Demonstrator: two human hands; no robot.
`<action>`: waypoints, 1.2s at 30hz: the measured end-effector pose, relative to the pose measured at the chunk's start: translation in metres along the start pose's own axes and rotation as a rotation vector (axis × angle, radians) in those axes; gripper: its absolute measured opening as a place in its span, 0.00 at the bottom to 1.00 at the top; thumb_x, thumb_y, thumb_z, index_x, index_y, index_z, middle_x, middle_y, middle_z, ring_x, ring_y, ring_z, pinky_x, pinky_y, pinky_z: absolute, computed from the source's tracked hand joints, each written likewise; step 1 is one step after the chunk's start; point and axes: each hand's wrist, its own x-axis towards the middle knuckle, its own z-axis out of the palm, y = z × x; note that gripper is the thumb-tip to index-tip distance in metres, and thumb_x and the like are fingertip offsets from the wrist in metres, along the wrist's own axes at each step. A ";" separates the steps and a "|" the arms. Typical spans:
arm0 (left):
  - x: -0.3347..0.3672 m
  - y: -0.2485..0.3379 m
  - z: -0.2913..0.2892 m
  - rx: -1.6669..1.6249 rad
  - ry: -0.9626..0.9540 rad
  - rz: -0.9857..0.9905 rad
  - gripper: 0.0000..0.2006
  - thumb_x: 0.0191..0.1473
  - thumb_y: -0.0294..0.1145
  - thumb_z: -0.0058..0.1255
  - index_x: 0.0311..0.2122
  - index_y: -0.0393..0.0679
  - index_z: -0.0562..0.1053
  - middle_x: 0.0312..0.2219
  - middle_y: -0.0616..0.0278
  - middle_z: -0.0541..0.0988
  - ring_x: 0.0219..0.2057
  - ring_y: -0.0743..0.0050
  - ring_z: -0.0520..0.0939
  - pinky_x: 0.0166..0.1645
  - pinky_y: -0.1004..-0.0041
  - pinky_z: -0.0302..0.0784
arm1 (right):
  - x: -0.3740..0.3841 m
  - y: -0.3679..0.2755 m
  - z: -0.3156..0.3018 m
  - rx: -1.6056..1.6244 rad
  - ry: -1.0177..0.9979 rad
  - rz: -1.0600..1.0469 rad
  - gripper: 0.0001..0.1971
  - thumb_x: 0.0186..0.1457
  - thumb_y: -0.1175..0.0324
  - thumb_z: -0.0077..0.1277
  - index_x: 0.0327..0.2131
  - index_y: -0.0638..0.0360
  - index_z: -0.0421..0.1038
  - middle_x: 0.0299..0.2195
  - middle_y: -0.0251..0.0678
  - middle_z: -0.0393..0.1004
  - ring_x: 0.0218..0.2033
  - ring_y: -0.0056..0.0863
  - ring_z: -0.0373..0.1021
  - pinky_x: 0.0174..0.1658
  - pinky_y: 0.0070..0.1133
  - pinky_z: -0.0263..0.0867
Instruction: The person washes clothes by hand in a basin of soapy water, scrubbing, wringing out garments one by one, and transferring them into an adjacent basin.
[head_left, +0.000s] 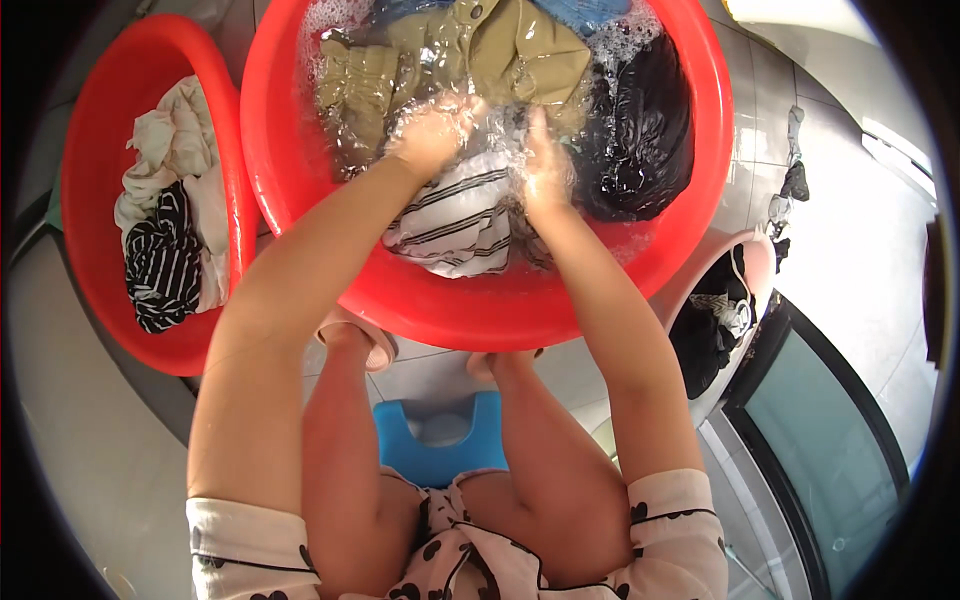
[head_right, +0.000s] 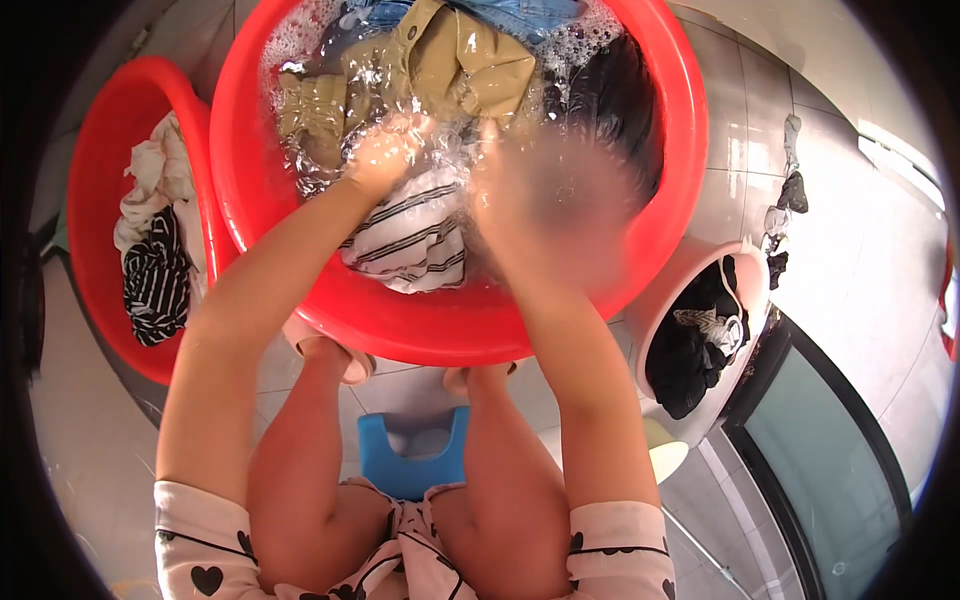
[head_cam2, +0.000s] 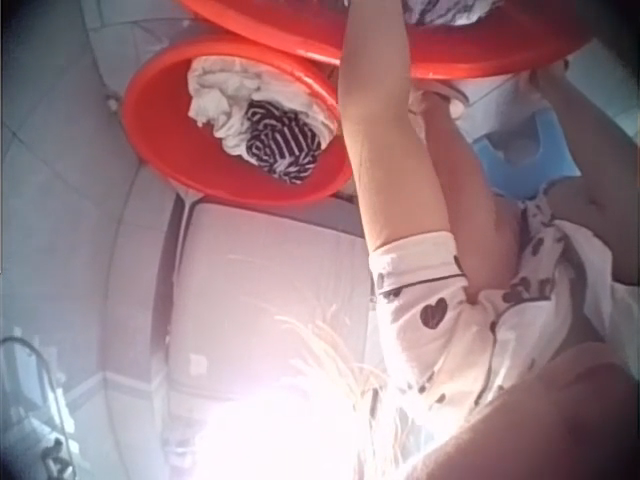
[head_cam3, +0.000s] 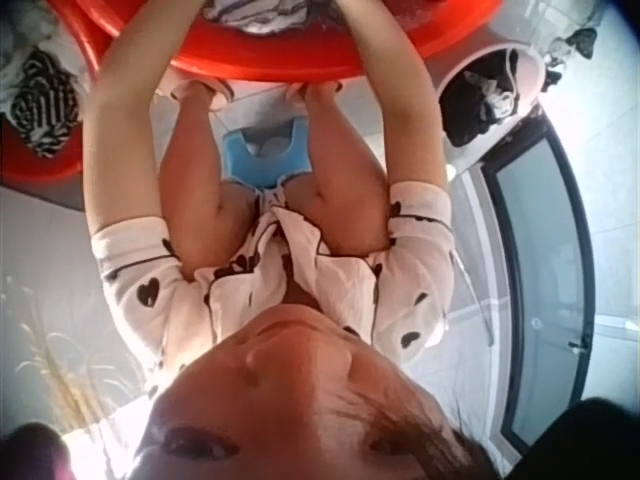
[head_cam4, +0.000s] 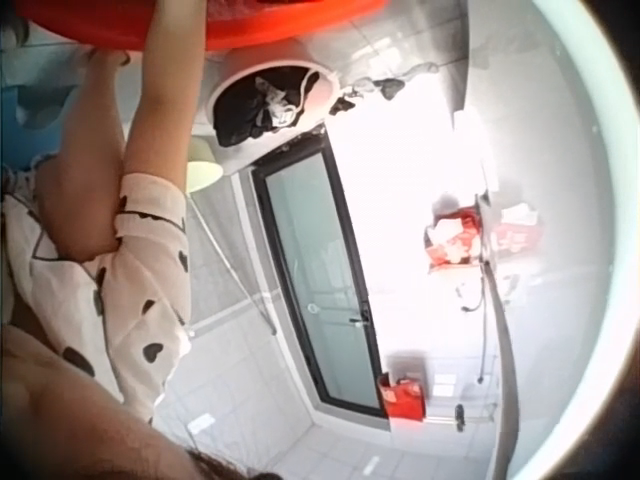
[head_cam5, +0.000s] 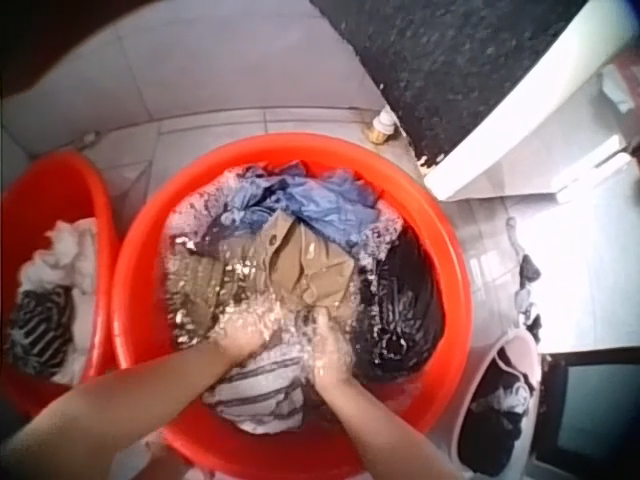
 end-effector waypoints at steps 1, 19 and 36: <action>-0.019 -0.013 -0.015 -0.145 -0.096 -0.084 0.24 0.59 0.47 0.38 0.58 0.50 0.65 0.54 0.58 0.70 0.53 0.56 0.72 0.56 0.59 0.68 | -0.014 -0.024 0.038 -0.218 0.081 0.087 0.18 0.61 0.54 0.41 0.42 0.58 0.71 0.32 0.41 0.75 0.34 0.31 0.72 0.37 0.28 0.66; -0.038 0.025 -0.060 -0.635 0.387 0.150 0.07 0.51 0.37 0.54 0.29 0.45 0.76 0.26 0.54 0.78 0.25 0.54 0.80 0.31 0.66 0.76 | -0.083 -0.071 0.074 0.545 -0.123 0.279 0.16 0.58 0.57 0.47 0.45 0.55 0.65 0.43 0.33 0.70 0.43 0.20 0.70 0.42 0.22 0.70; -0.040 0.003 -0.043 -0.112 0.085 0.184 0.42 0.44 0.69 0.47 0.56 0.47 0.60 0.50 0.44 0.64 0.56 0.46 0.65 0.53 0.58 0.71 | -0.092 -0.095 0.033 -0.801 0.090 -0.585 0.22 0.54 0.69 0.52 0.52 0.56 0.58 0.50 0.46 0.64 0.47 0.40 0.66 0.49 0.32 0.62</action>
